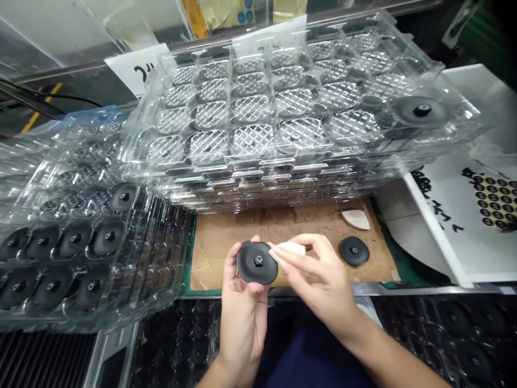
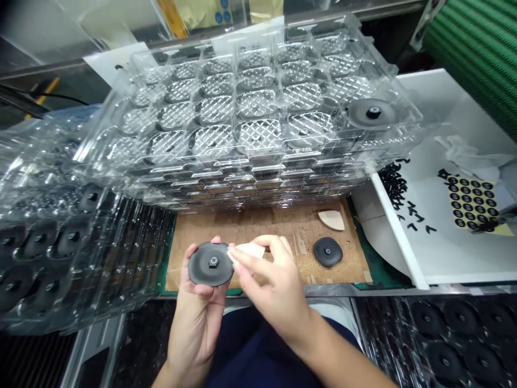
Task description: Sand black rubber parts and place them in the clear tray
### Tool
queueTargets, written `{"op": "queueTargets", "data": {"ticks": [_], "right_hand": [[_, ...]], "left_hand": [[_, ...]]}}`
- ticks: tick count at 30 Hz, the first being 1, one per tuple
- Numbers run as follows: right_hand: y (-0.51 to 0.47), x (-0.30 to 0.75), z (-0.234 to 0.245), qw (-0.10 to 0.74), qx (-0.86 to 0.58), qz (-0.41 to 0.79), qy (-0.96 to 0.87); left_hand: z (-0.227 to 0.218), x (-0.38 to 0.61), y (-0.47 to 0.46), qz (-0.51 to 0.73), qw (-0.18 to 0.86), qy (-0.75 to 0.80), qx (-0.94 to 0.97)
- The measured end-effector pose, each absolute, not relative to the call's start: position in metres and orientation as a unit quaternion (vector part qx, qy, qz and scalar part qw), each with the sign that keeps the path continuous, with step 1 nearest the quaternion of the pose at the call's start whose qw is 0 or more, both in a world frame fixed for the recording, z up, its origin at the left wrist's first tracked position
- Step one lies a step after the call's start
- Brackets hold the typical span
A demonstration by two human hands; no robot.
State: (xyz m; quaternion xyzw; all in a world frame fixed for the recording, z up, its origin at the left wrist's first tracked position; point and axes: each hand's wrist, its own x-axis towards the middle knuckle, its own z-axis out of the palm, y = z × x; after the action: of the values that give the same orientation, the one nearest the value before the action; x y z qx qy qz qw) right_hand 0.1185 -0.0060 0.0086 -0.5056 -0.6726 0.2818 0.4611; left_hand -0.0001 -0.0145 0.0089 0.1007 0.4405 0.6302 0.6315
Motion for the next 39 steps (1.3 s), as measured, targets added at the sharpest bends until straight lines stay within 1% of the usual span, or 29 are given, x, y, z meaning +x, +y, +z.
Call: {"op": "queueTargets", "data": {"ticks": [5,8,11,13,16,21,25,27,30,32,34,35,37,38,39], "right_hand": [[-0.005,0.117,0.006,0.461,-0.471,0.302,-0.689],[-0.006,0.115,0.007,0.457,-0.508,0.291,-0.669],[-0.007,0.115,0.008,0.464,-0.487,0.315,-0.67],[-0.004,0.118,0.003,0.469,-0.484,0.376,-0.636],[0.002,0.13,-0.017,0.461,-0.552,0.468,-0.514],[-0.022,0.14,-0.06,0.424,-0.585,0.579,-0.378],[-0.037,0.14,-0.074,0.402,-0.59,0.634,-0.297],[-0.028,0.144,-0.067,0.414,-0.592,0.631,-0.282],[-0.005,0.149,-0.037,0.452,-0.583,0.608,-0.293],[0.007,0.147,-0.01,0.481,-0.563,0.555,-0.379],[0.013,0.145,0.013,0.488,-0.512,0.466,-0.532],[0.014,0.144,0.021,0.47,-0.482,0.424,-0.606],[0.014,0.145,0.031,0.392,-0.441,0.391,-0.706],[0.014,0.146,0.034,0.357,-0.439,0.39,-0.727],[0.013,0.147,0.036,0.339,-0.451,0.388,-0.729]], "left_hand": [[0.009,-0.003,-0.016,0.62,0.634,0.45,0.103],[0.008,-0.004,-0.017,0.627,0.628,0.45,0.103],[0.006,-0.005,-0.016,0.619,0.642,0.441,0.096],[0.005,-0.006,-0.016,0.613,0.652,0.437,0.092],[0.004,-0.008,-0.015,0.605,0.657,0.441,0.087],[0.003,-0.012,-0.012,0.604,0.649,0.454,0.086],[0.0,-0.011,-0.01,0.585,0.666,0.457,0.074],[0.0,-0.008,-0.01,0.572,0.681,0.451,0.077],[0.002,-0.004,-0.011,0.552,0.696,0.45,0.088],[0.004,-0.002,-0.012,0.545,0.7,0.452,0.096],[0.005,-0.001,-0.013,0.536,0.703,0.456,0.101],[0.005,-0.002,-0.014,0.532,0.704,0.46,0.103],[0.006,-0.003,-0.016,0.523,0.7,0.476,0.1],[0.006,-0.004,-0.016,0.52,0.698,0.483,0.097],[0.006,-0.004,-0.016,0.52,0.694,0.489,0.094]]}}
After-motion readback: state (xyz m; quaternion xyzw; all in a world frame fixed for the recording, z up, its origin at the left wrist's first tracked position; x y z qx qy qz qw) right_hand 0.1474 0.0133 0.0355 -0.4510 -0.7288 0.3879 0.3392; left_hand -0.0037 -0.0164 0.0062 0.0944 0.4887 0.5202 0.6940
